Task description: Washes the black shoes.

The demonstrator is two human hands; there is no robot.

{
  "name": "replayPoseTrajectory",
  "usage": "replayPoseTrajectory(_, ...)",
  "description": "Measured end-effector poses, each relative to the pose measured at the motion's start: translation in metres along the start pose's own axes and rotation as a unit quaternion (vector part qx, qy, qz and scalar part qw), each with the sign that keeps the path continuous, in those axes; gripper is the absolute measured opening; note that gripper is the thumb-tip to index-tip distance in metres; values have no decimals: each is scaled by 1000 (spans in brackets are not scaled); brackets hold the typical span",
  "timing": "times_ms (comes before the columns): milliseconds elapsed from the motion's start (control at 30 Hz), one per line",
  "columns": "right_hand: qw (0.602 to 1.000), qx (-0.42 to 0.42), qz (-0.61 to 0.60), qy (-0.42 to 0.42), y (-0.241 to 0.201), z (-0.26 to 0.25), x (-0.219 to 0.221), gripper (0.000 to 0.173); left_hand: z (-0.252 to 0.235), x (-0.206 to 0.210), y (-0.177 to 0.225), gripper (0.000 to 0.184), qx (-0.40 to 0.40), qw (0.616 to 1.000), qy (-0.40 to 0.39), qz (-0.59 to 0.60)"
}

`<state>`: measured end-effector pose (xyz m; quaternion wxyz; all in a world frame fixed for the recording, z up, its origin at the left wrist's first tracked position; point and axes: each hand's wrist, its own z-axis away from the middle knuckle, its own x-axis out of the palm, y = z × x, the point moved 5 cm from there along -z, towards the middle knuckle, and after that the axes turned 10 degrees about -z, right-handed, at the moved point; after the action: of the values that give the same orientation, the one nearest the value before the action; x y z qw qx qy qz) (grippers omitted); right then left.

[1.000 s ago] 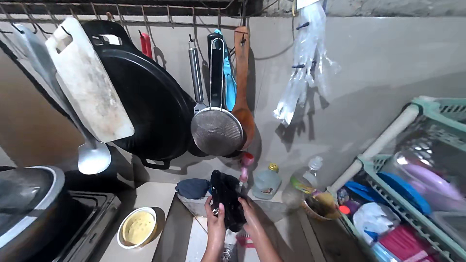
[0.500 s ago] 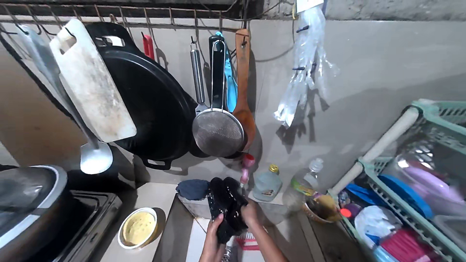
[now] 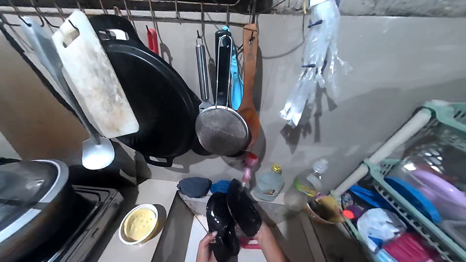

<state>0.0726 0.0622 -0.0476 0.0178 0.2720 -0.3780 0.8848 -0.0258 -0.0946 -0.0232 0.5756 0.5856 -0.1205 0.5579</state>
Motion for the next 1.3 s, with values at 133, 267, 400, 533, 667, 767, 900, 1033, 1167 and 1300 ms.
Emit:
replayPoseTrajectory(133, 997, -20, -65, -24, 10, -1, -4, 37, -5, 5, 4, 33, -6, 1000, -9, 9)
replayPoseTrajectory(267, 989, 59, -88, -102, 14, -12, 11, 46, -15, 7, 8, 31, -2, 998, 4, 63)
replayPoseTrajectory(400, 955, -97, 282, 0, -21, 44, 35, 29, -29, 7, 4, 35, -14, 996, -21, 82)
replayPoseTrajectory(533, 957, -132, 257, -15, -11, 35, -10, 38, -38, 16, 2, 43, -30, 991, -83, 98)
replayPoseTrajectory(667, 949, 7, 315, 16, -21, 7, -11, 40, -48, 16, -1, 47, -54, 993, -85, 64)
replayPoseTrajectory(767, 922, 34, 374, -97, -39, -16, -6, 35, -52, 7, 1, 49, -32, 994, -81, 68)
replayPoseTrajectory(900, 885, -58, 421, -190, -69, -15, 17, 39, -55, -20, 2, 44, -12, 997, -53, 49)
replayPoseTrajectory(1033, 855, -100, 465, -208, -64, 15, 62, 62, -55, -21, -9, 28, -21, 999, 23, -32)
replayPoseTrajectory(1167, 793, -124, 565, -191, -55, 7, 67, 74, -57, 0, -12, 38, -46, 996, -9, -73)
replayPoseTrajectory(1300, 832, -155, 483, -225, -64, 10, 48, 70, -69, 15, -10, 33, -95, 965, -15, -244)
